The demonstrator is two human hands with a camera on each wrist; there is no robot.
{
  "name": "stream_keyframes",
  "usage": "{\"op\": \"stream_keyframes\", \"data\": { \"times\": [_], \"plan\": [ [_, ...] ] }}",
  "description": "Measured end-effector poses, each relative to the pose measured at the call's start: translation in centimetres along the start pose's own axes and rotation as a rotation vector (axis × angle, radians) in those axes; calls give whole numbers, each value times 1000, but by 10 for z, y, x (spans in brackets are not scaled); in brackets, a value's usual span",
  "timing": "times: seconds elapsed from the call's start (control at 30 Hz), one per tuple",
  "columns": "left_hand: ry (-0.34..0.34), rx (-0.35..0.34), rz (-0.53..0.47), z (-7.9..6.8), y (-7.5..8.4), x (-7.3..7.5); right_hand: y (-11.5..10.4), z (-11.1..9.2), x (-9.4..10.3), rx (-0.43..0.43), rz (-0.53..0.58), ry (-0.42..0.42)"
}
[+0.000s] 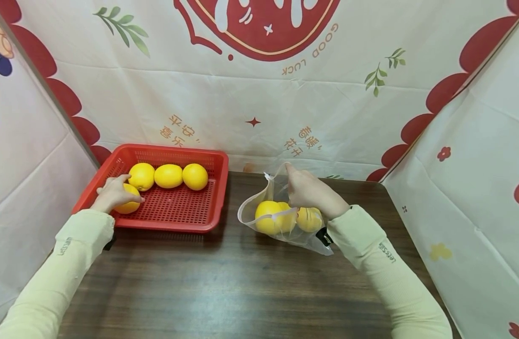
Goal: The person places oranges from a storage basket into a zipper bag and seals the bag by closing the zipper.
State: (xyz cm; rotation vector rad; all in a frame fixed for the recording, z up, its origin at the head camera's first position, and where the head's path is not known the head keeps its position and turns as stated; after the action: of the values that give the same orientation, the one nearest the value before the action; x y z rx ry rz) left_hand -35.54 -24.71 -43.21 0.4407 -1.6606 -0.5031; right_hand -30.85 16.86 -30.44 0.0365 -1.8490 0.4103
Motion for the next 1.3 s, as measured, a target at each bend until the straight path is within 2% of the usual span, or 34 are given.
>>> {"op": "stream_keyframes", "data": {
  "times": [0.13, 0.4, 0.77, 0.93, 1.13, 1.3],
  "plan": [
    [-1, -1, 2, 0, -5, -1, 0, 0, 0, 3, 0, 0],
    [-78, 26, 14, -1, -12, -9, 0, -1, 0, 5, -5, -1],
    [-8, 14, 56, 1, -16, -5, -1, -1, 1, 3, -13, 14],
    [-5, 15, 63, 1, -16, -2, 0, -1, 2, -7, -13, 9],
    [8, -19, 69, 2, -11, 1, 0, -2, 2, -12, 3, 2],
    [57, -107, 76, 2, 9, 4, 3, -3, -1, -24, 2, -22]
  ]
}}
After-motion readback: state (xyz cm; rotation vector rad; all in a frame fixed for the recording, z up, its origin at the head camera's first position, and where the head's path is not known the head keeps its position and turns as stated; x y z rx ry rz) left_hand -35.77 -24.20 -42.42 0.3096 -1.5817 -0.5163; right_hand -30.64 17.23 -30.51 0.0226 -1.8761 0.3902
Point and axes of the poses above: each hand's wrist, its own z-axis towards the middle knuckle, its own x-axis out of the back of the hand, y = z × x, the point moved 10 cm from there along z, towards the middle knuckle, and after that the axes turned 9 degrees about -x, right-handed, at the moved point
